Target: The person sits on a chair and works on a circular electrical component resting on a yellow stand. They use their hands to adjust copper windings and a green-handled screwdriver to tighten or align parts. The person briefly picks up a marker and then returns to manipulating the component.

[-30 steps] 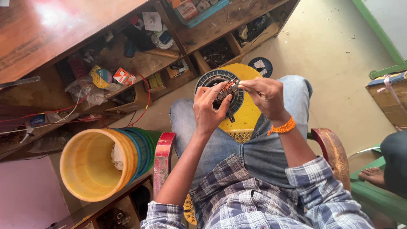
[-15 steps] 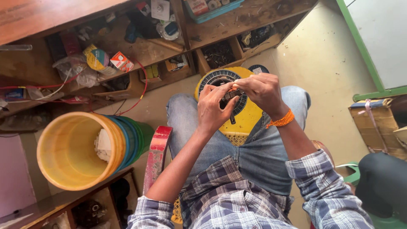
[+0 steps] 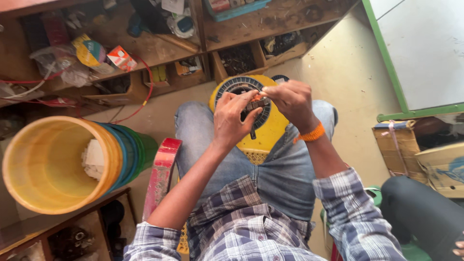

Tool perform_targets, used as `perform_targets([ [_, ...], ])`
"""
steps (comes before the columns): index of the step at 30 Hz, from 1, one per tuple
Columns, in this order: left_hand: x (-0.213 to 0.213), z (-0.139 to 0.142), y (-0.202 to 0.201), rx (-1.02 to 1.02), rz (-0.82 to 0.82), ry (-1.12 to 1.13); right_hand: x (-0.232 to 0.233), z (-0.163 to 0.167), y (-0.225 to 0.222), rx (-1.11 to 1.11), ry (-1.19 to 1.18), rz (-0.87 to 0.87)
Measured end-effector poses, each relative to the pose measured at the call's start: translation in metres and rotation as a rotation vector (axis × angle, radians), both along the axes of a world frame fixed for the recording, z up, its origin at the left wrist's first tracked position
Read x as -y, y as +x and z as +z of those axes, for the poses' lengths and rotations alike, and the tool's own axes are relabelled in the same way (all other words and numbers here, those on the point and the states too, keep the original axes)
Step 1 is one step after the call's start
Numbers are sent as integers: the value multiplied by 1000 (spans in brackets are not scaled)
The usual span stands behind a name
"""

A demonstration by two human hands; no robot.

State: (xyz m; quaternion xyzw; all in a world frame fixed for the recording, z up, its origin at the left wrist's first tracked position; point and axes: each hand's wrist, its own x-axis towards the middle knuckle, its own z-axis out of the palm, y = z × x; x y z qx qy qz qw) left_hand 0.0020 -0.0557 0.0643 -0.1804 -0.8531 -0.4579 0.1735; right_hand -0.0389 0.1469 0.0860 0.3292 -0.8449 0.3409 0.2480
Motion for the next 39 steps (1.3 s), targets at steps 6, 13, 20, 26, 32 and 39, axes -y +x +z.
perform_targets([
  [6, -8, 3, -1, 49, 106, -7, 7, -6, -21, -38, 88, 85],
  [13, 1, 14, -29, 637, -28, 465, 11, -6, -30, 23, 85, 103],
  [20, 16, 11, -68, 845, -504, 753, 8, 12, -15, 105, 47, 23],
  [26, 56, 3, -71, 715, -706, 565, 11, 29, 29, 386, -51, -18],
  [32, 61, 5, -71, 598, -645, 367, 25, 17, 60, 544, -100, -39],
  [39, 61, 22, -67, 538, -553, 162, 40, -32, 84, 537, -138, -18],
])
